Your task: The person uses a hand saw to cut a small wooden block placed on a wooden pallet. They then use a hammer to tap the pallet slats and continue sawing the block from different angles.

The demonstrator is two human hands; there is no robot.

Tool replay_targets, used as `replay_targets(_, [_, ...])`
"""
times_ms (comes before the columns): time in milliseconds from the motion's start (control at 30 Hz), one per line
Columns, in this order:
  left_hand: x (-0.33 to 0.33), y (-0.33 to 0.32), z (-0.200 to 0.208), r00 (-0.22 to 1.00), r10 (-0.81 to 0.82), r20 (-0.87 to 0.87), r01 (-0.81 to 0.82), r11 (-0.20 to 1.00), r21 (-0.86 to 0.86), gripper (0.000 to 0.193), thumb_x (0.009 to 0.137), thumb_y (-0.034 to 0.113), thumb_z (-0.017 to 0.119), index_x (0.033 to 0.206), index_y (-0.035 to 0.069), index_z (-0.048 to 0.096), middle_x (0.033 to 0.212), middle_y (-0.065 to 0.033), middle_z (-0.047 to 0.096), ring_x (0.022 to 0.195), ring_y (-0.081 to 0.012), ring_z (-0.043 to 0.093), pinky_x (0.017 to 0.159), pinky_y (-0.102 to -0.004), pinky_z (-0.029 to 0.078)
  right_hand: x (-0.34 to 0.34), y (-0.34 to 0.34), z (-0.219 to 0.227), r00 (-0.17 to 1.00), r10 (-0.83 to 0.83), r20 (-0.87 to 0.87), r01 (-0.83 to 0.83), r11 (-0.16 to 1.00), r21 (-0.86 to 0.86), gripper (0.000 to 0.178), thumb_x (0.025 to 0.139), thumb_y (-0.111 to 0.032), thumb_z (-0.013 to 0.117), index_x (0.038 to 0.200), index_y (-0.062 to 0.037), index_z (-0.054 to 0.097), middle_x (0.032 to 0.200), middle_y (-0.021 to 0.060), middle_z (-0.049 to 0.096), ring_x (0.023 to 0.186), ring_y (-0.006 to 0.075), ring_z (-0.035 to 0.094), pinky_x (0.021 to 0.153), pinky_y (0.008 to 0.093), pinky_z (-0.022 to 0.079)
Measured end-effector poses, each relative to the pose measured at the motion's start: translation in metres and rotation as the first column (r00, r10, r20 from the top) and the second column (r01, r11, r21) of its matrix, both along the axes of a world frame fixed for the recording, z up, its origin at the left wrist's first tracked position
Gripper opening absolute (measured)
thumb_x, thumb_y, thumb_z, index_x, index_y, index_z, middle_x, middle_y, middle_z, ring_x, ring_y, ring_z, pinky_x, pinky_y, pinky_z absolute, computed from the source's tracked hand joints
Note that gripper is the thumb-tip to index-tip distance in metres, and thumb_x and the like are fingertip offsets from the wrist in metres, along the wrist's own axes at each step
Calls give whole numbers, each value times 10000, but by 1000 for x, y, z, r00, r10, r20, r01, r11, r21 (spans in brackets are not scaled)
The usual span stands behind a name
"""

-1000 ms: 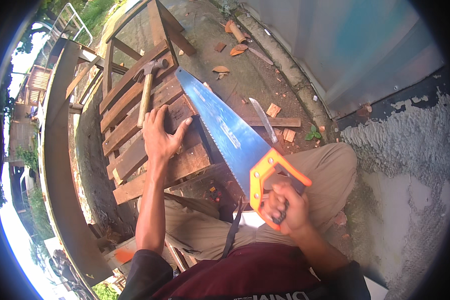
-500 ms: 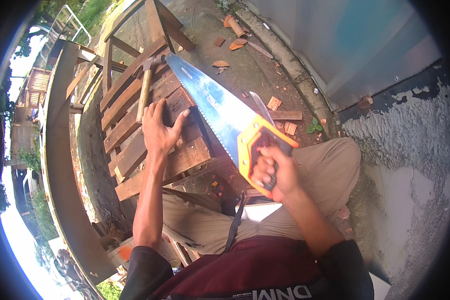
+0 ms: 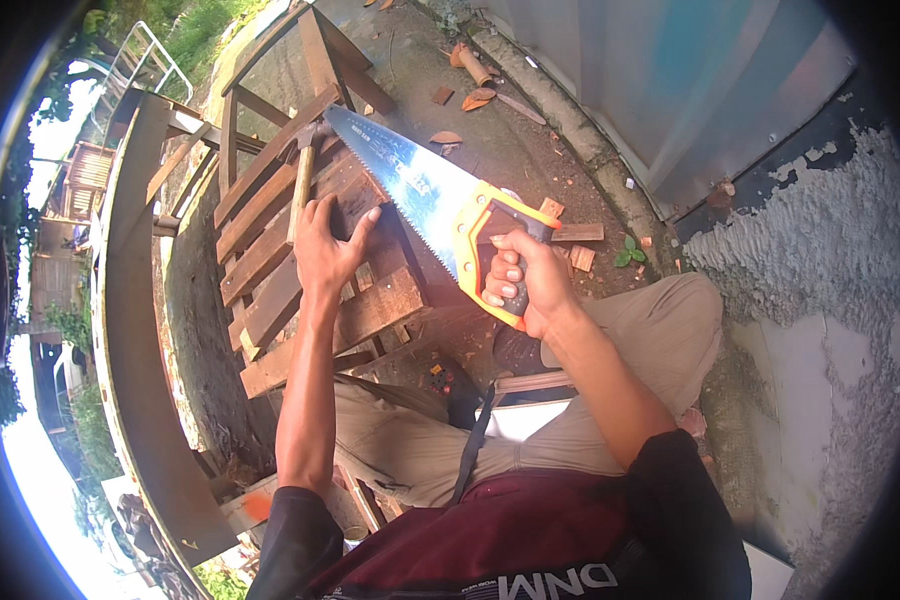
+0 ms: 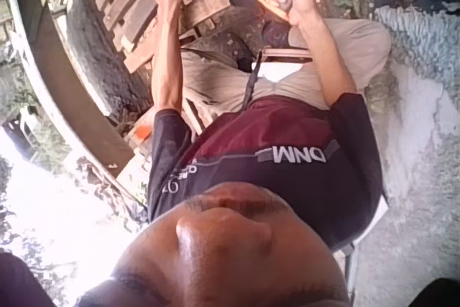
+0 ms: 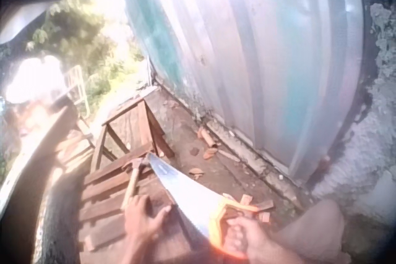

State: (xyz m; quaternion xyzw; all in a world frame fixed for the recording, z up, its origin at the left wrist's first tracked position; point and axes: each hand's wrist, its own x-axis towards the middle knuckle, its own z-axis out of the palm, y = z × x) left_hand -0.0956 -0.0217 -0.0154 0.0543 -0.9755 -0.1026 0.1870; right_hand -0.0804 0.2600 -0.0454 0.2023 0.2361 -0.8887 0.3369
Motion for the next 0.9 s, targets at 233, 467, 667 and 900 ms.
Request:
replay_targets(233, [-1, -2, 7, 996, 11, 85, -4, 997, -79, 784, 826, 600, 765, 1221, -67, 650, 1120, -198, 629, 1093, -385, 594, 961, -471, 485, 119, 84, -9, 1000, -14, -26, 15, 999, 28, 341, 998, -191, 542, 695, -159, 389, 538, -16, 365, 433, 129, 379, 456, 334, 372])
replay_targets(467, [-11, -14, 5, 993, -73, 95, 75, 997, -12, 720, 867, 602, 713, 1110, -75, 675, 1022, -226, 648, 1002, -394, 610, 903, -478, 481, 98, 136, -27, 859, -59, -508, 312, 847, 430, 298, 1003, -116, 543, 724, -133, 438, 536, -10, 389, 428, 116, 384, 440, 311, 372])
replay_targets(667, [-26, -17, 30, 953, -121, 277, 109, 992, 58, 732, 917, 641, 628, 933, -88, 684, 911, -271, 673, 936, -425, 642, 861, -506, 486, 0, 75, -153, 646, 543, -536, 612, 51, 789, 220, 874, -167, 769, 969, 7, 674, 830, 193, 725, 725, 315, 717, 654, 439, 530])
replay_targets(900, [-35, -19, 46, 901, -126, 414, 54, 982, 180, 753, 941, 673, 572, 1007, -54, 757, 932, -270, 690, 948, -415, 665, 873, -489, 497, -30, 67, -284, 565, 824, -51, 578, -351, 736, 412, 793, -223, 818, 1099, -17, 635, 1117, 194, 677, 1125, 368, 619, 990, 471, 459])
